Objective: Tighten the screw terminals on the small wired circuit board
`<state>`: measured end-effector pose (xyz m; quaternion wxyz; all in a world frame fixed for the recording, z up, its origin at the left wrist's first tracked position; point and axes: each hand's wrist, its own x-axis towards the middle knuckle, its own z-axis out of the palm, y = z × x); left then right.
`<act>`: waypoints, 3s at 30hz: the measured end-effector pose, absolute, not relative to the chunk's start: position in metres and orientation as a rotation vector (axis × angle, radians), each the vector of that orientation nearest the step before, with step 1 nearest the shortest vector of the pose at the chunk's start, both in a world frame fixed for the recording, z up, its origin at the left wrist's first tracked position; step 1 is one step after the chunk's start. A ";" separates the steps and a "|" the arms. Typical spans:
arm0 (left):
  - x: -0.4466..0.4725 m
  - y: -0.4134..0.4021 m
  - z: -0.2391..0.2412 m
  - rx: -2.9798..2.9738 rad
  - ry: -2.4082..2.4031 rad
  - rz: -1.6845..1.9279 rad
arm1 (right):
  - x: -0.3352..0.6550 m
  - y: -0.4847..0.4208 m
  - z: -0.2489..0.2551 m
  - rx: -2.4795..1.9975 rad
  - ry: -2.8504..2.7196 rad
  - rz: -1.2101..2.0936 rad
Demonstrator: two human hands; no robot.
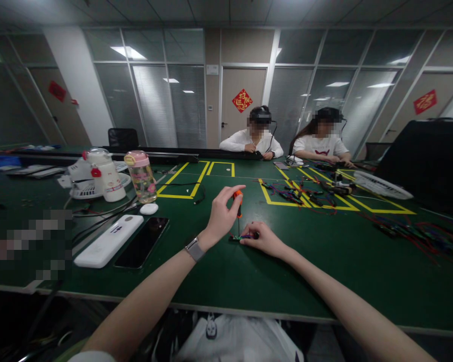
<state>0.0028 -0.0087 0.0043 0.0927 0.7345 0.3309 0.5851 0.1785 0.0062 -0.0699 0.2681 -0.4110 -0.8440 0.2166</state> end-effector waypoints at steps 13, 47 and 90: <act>0.004 -0.010 0.002 2.283 0.838 1.666 | 0.179 0.009 -0.072 -1.083 -2.278 0.567; 0.002 -0.005 0.001 2.223 0.922 1.680 | 0.179 0.007 -0.071 -1.079 -2.286 0.534; 0.003 -0.008 0.001 2.130 0.928 1.768 | 0.180 0.008 -0.071 -1.075 -2.298 0.515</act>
